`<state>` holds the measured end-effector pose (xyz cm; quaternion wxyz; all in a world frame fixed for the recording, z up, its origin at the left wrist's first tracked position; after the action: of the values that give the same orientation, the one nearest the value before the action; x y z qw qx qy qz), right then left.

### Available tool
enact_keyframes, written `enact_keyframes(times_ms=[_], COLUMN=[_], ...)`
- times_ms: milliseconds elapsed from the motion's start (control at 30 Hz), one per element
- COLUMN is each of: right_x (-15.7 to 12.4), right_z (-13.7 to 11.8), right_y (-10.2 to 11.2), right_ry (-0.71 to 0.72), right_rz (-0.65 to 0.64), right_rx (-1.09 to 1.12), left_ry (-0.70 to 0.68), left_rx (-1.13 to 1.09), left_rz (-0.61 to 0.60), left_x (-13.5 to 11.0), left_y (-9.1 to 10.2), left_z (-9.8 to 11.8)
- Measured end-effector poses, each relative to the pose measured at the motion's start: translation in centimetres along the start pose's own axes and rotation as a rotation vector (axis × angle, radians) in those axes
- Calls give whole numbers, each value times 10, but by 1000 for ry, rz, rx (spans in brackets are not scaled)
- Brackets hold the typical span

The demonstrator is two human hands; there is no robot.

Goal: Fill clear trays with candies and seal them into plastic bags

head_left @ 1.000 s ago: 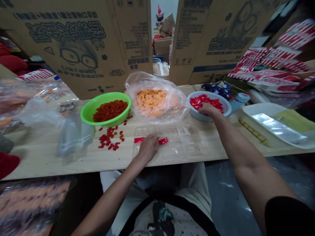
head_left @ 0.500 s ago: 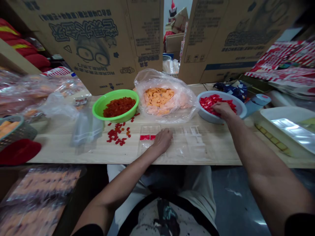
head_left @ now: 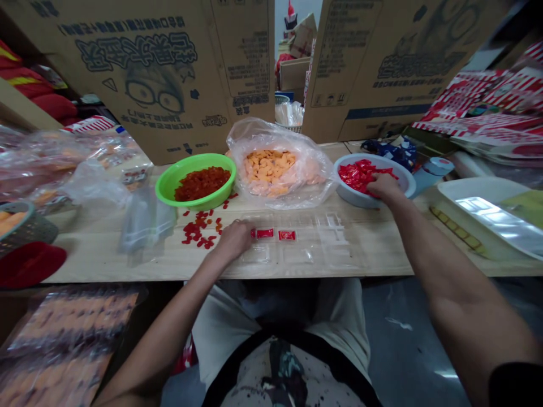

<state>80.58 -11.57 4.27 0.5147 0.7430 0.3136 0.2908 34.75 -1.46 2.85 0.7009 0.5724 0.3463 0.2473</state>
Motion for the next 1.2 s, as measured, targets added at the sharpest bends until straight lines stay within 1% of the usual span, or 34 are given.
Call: enact_keyframes(times_ms=[33, 100, 133, 167, 200, 233, 267, 300, 333, 367, 433, 500, 600, 700, 733, 800, 867, 900, 967, 1033, 1100, 1133, 1167, 1200], right_x=[-4, -18, -29, -42, -57, -73, -92, -112, -129, -143, -156, -158, -154, -152, -153, -157, -169, -177, -196, -211, -213, -206, -192, -172], right_z=[-3, -22, -38, -58, -80, -102, -124, -141, -154, -161, -165, -165, -169, -173, -175, -181, -188, -190, -192, -192, -189, -186, -180, -171], right_y=[6, 21, 27, 29, 24, 10, -9, -26, -42, -55, -73, -80, -80, -77, -75, -69, -67, -69, -78, -86, -82, -74, -63, -49], right_ry=[-35, -45, -2, 70, 163, 262, 343, 396, 425, 430, 405, 388, 424, 480, 523, 653, 803, 875, 994, 1074, 1082, 1052, 994, 905], right_rz=[26, 111, 149, 163, 126, 0, -164, -303, -412, -480, -520, -499, -488, -484, -453, -326, -200, -169, -188, -258, -286, -259, -203, -126], right_rx=[-18, -27, -5, 43, 116, 215, 340, 444, 507, 539, 547, 543, 491, 312, 235, 81, -29, -61, -81, -49, 23, 65, 100, 119], left_ry=[-21, -99, -131, -157, -176, -193, -208, -222, -234, -240, -238, -222, -210, -184, -170, -150, -149, -155, -189, -200, -153, -114, -81, -65], left_rx=[37, 37, 23, 9, -5, -20, -36, -52, -63, -63, -34, 5, 18, -10, -16, 0, 35, 48, 39, -30, -160, -229, -279, -301], left_rz=[-28, -84, -92, -89, -82, -72, -60, -45, -33, -26, -32, -52, -64, -71, -54, 11, 80, 97, 98, 111, 160, 186, 194, 180], left_x=[1, 2, 2, 2, 2, 2, 3, 3, 5, 7, 15, 23, 30, 25, 21, 13, 4, 0, -6, -9, -7, -5, -2, 1], left_y=[-2, -10, -13, -15, -17, -19, -20, -20, -21, -24, -31, -38, -40, -32, -27, -17, -10, -9, -10, -10, -6, -4, -5, -8], left_z=[-11, -21, -22, -22, -21, -20, -19, -19, -19, -21, -27, -33, -35, -30, -28, -23, -20, -19, -19, -24, -33, -39, -44, -46])
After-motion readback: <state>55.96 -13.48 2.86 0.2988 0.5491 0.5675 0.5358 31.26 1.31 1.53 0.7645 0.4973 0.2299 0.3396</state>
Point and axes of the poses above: each hand's wrist, its own x-axis towards the middle knuckle, its own y-axis out of the back of the hand, z = x × y, the point moved 9 cm from there along x, towards the middle knuckle, and after that the axes turned 10 degrees about y, right-handed, at the moved point
